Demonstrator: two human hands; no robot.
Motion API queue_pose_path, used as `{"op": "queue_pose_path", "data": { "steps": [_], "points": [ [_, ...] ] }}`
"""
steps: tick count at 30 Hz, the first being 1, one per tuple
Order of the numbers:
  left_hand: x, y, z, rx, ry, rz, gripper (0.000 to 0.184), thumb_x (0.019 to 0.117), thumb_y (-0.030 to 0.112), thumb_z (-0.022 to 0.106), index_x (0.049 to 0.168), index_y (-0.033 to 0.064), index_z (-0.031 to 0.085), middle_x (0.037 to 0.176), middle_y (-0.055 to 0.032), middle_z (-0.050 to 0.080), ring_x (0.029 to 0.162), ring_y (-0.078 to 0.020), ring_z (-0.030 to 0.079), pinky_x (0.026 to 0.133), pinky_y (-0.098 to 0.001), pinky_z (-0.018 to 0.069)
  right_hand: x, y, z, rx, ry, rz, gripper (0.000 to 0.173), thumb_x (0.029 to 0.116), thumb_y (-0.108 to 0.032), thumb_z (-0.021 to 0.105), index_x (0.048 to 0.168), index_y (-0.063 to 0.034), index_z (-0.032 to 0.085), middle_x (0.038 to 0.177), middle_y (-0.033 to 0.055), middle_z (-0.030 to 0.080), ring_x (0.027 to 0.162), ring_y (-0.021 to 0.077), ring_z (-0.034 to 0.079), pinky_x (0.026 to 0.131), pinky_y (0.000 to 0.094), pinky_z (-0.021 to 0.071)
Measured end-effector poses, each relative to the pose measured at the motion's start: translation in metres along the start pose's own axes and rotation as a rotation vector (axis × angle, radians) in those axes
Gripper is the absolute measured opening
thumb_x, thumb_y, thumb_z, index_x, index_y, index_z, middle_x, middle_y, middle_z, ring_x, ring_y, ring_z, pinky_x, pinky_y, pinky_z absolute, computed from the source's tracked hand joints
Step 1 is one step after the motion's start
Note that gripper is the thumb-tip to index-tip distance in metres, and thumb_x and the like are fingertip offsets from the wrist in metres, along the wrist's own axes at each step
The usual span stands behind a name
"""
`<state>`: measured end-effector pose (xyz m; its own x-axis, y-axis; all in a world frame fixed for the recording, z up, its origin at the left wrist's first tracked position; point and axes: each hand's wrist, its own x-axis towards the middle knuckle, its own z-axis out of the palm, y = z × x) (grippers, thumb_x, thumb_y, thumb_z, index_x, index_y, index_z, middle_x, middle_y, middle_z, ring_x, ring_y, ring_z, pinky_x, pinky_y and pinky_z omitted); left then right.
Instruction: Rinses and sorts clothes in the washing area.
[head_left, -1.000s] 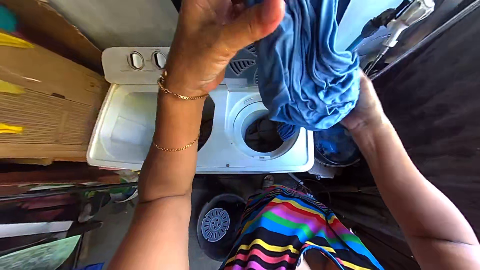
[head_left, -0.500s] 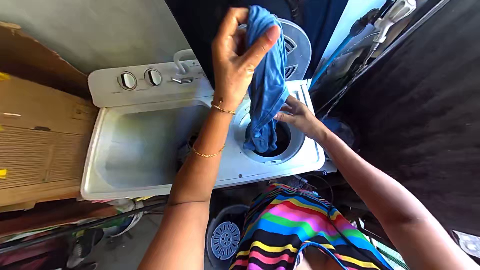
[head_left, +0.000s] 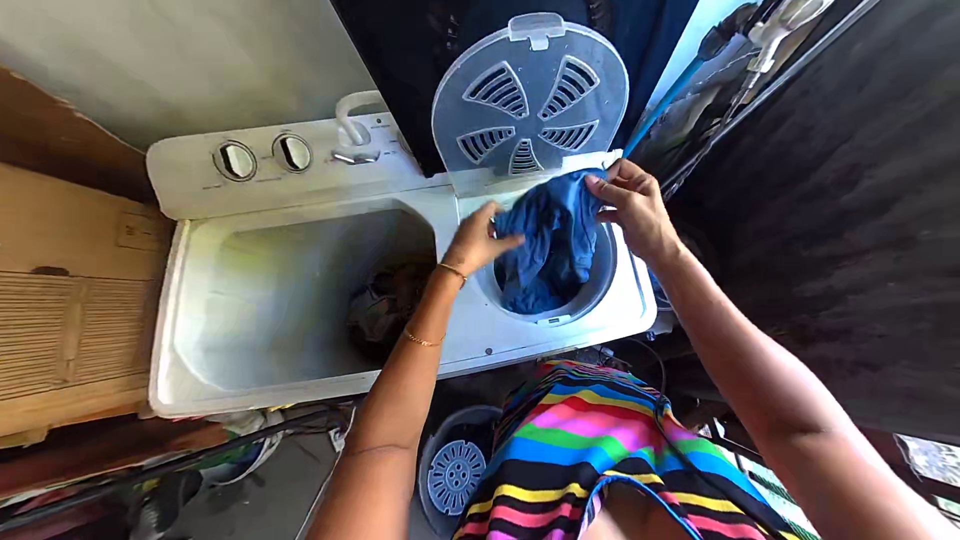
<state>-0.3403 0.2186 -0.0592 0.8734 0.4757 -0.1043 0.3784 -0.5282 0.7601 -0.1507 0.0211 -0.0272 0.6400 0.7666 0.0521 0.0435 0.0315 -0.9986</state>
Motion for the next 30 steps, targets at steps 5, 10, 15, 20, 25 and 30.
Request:
{"op": "queue_pose_path", "data": {
  "steps": [5,10,15,20,25,30],
  "points": [
    [0.001,-0.048,0.044,-0.164,-0.171,-0.026,0.090,0.0791,0.027,0.089,0.152,0.0098,0.040,0.147,-0.0210,0.053,0.127,-0.0381,0.058,0.104,-0.0565,0.0499,-0.005,0.005,0.016,-0.300,-0.196,-0.149,0.018,0.0968,-0.019,0.069,0.098,-0.0012,0.066,0.084,0.0053,0.066,0.073,0.0103,0.064,0.067,0.0302,0.0557],
    [-0.015,-0.025,0.021,-0.306,-0.044,0.085,0.054,0.0884,0.024,0.081,0.134,0.0080,0.056,0.118,-0.0136,0.070,0.104,-0.0235,0.070,0.090,-0.0464,0.0594,-0.011,-0.028,0.008,-0.155,-0.153,-0.318,0.014,0.1005,-0.014,0.064,0.103,-0.0007,0.065,0.092,0.0027,0.067,0.083,0.0087,0.066,0.077,0.0290,0.0577],
    [-0.013,0.000,-0.007,-0.552,-0.109,0.002,0.046,0.0947,0.028,0.073,0.133,0.0085,0.057,0.116,-0.0079,0.069,0.099,-0.0171,0.070,0.082,-0.0389,0.0621,0.002,-0.042,-0.011,0.129,-0.009,-0.063,0.013,0.1080,-0.022,0.053,0.105,-0.0106,0.059,0.092,0.0003,0.069,0.084,0.0126,0.070,0.074,0.0341,0.0624],
    [0.005,-0.008,0.033,0.319,-0.054,-0.225,0.053,0.0935,0.016,0.074,0.135,-0.0096,0.054,0.124,-0.0386,0.059,0.117,-0.0565,0.057,0.093,-0.0714,0.0477,0.021,0.067,-0.020,-0.675,-0.104,0.215,0.050,0.1037,-0.026,0.061,0.143,0.0033,0.050,0.128,0.0271,0.064,0.118,0.0397,0.065,0.102,0.0582,0.0507],
    [0.022,-0.007,0.095,0.518,-0.208,-0.200,0.048,0.0825,0.002,0.078,0.128,-0.0069,0.064,0.142,-0.0369,0.046,0.133,-0.0572,0.043,0.096,-0.0692,0.0485,-0.012,0.061,-0.038,-0.593,-0.106,0.224,0.028,0.1052,-0.013,0.056,0.128,0.0011,0.066,0.115,0.0178,0.072,0.100,0.0269,0.074,0.094,0.0465,0.0594],
    [0.063,-0.029,0.169,0.531,-0.375,-0.309,0.116,0.0706,0.050,0.092,0.162,0.0460,0.021,0.168,-0.0269,-0.016,0.135,-0.0674,0.031,0.084,-0.0732,0.0499,-0.041,0.085,-0.120,-0.428,0.147,0.321,0.029,0.1056,-0.021,0.057,0.122,0.0002,0.067,0.111,0.0161,0.072,0.095,0.0232,0.074,0.088,0.0426,0.0619]
  ]
}}
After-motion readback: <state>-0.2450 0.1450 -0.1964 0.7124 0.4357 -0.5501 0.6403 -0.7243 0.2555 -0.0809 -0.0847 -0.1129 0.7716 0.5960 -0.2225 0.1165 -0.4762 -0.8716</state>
